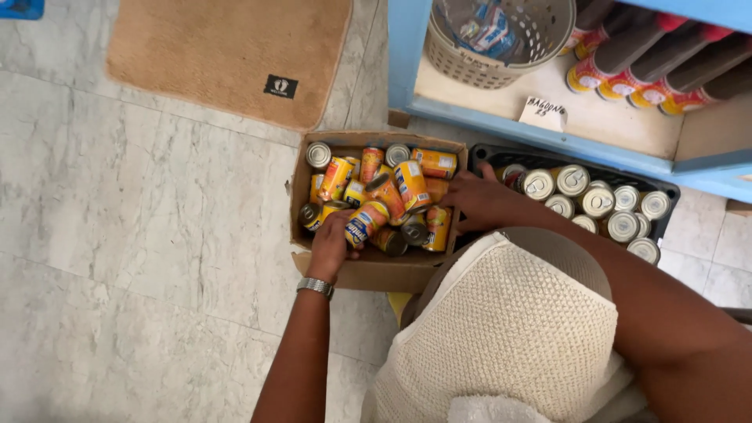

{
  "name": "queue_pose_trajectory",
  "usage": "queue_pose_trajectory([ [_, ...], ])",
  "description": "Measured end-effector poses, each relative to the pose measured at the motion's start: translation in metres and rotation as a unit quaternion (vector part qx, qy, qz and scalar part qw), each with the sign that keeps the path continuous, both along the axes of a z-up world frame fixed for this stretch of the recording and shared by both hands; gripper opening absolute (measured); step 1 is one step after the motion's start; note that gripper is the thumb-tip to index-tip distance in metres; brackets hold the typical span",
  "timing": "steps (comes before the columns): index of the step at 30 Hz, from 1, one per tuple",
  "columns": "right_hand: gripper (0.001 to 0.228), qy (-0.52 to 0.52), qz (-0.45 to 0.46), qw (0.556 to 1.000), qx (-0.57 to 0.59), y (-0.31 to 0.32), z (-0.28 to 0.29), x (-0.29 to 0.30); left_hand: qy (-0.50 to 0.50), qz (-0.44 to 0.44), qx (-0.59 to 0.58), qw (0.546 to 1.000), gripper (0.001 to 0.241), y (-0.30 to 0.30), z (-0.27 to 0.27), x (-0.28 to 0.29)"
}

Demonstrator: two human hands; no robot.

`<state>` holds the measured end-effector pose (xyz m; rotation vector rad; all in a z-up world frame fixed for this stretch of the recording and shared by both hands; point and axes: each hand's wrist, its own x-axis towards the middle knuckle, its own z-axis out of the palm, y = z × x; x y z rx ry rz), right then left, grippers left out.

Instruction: Stocking canned food items from floor-level boxes and crates onto retail display shelves.

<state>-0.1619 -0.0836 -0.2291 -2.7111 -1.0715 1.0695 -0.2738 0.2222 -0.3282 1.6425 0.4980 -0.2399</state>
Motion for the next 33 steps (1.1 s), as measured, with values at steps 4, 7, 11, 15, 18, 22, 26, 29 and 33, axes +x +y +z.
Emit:
queue_pose_trajectory([
  [4,0.073,0.002,0.009,1.0,-0.002,-0.003,-0.017,-0.018,0.107,0.055,-0.16,0.98,0.038,0.002,-0.002,0.001],
  [7,0.071,-0.005,0.011,1.0,0.006,-0.008,-0.036,-0.018,0.05,0.07,-0.024,0.996,0.029,-0.013,0.02,-0.002],
  [11,0.085,-0.031,0.018,0.998,0.05,-0.008,-0.039,-0.022,-0.179,-0.026,0.249,0.952,0.03,-0.023,0.051,-0.015],
  [15,0.078,-0.031,-0.004,0.999,0.038,-0.001,-0.03,-0.022,-0.043,-0.083,0.361,0.928,0.032,0.001,0.046,-0.009],
  [18,0.077,-0.031,-0.045,0.997,0.058,-0.005,-0.05,-0.023,-0.036,-0.084,0.491,0.866,0.064,0.031,0.018,0.01],
  [22,0.067,-0.036,-0.073,0.995,0.066,0.002,-0.052,-0.018,0.123,-0.263,0.561,0.775,0.082,0.041,0.018,0.035],
  [26,0.058,-0.042,-0.064,0.993,0.088,-0.004,-0.059,-0.021,0.149,-0.341,0.581,0.724,0.098,0.054,-0.007,0.055],
  [29,0.05,-0.032,-0.06,0.989,0.132,-0.005,-0.062,-0.02,0.098,-0.362,0.603,0.704,0.034,0.07,-0.007,0.065],
  [33,0.052,0.024,-0.105,0.987,0.117,-0.005,-0.054,-0.014,0.129,-0.385,0.48,0.778,0.071,0.074,0.076,0.078],
])
